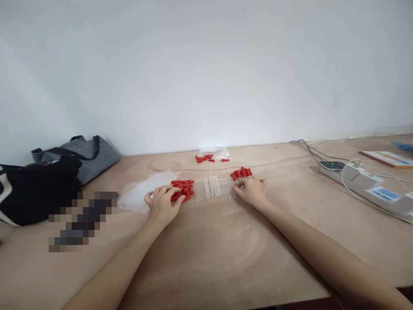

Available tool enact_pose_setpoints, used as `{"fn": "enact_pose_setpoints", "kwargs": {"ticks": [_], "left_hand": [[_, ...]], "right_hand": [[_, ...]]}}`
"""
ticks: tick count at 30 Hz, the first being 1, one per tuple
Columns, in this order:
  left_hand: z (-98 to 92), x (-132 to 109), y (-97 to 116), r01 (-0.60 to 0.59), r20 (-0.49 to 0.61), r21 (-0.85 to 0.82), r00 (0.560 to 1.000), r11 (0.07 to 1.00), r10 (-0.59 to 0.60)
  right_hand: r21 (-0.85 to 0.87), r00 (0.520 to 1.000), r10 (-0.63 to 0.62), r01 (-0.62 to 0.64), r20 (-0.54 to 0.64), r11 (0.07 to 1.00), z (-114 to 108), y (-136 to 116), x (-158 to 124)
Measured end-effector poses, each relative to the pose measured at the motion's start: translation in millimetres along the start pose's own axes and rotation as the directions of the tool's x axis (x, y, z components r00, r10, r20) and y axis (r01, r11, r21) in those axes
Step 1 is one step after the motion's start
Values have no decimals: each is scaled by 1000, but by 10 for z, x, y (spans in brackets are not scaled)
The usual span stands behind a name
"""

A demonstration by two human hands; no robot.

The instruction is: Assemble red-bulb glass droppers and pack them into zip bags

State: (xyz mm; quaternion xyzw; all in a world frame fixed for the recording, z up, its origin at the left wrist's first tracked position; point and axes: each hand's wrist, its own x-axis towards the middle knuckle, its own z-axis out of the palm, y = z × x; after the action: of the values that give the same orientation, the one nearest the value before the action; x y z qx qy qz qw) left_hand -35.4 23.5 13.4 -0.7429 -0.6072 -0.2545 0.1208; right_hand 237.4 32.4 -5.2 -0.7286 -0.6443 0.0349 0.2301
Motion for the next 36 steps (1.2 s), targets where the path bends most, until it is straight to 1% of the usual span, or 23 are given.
{"fn": "enact_pose_setpoints", "kwargs": {"ticks": [3,8,11,13,16,18,19,21,22,24,26,28,30,33,36], "left_hand": [[8,-10,-2,-2,9,12,1000,1000,2],[45,-23,-1,-66,-4,40,998,997,67],[63,-25,3,-106,-1,66,994,992,106],[74,-24,4,-134,8,88,991,987,134],[95,-17,0,-169,8,116,986,979,169],[101,-10,-3,-189,1,122,982,974,190],[97,-7,-2,-198,-10,121,980,973,201],[72,-6,11,-219,-50,107,973,970,225],[53,-11,24,-235,-76,86,967,968,241],[9,-34,67,-289,-113,7,951,957,288],[-22,-79,128,-358,-91,-109,933,927,349],[-24,-137,194,-390,-20,-221,918,894,396],[0,-195,248,-379,54,-297,910,876,412],[51,-251,290,-335,125,-358,908,872,400],[88,-263,293,-308,157,-387,907,869,391]], "right_hand": [[-40,999,14,-12,39,999,25,-56,8],[-100,992,59,-47,113,994,16,-64,45],[-112,988,81,-66,135,992,27,-61,58],[-100,990,83,-71,116,992,40,-62,58],[-30,997,62,-61,45,998,46,-65,41],[37,999,17,-16,-28,999,30,-61,12],[66,998,-25,29,-62,997,14,-54,-10],[103,980,-169,179,-103,978,-28,-28,-69],[114,959,-264,275,-103,955,-51,-9,-106],[131,890,-450,455,-67,881,-88,36,-184],[145,822,-570,565,-14,812,-104,84,-256],[157,787,-616,605,31,780,-96,128,-306],[170,775,-629,613,58,772,-76,165,-331],[196,782,-619,597,75,778,-55,206,-338],[223,796,-601,573,77,788,-53,211,-338]]}}
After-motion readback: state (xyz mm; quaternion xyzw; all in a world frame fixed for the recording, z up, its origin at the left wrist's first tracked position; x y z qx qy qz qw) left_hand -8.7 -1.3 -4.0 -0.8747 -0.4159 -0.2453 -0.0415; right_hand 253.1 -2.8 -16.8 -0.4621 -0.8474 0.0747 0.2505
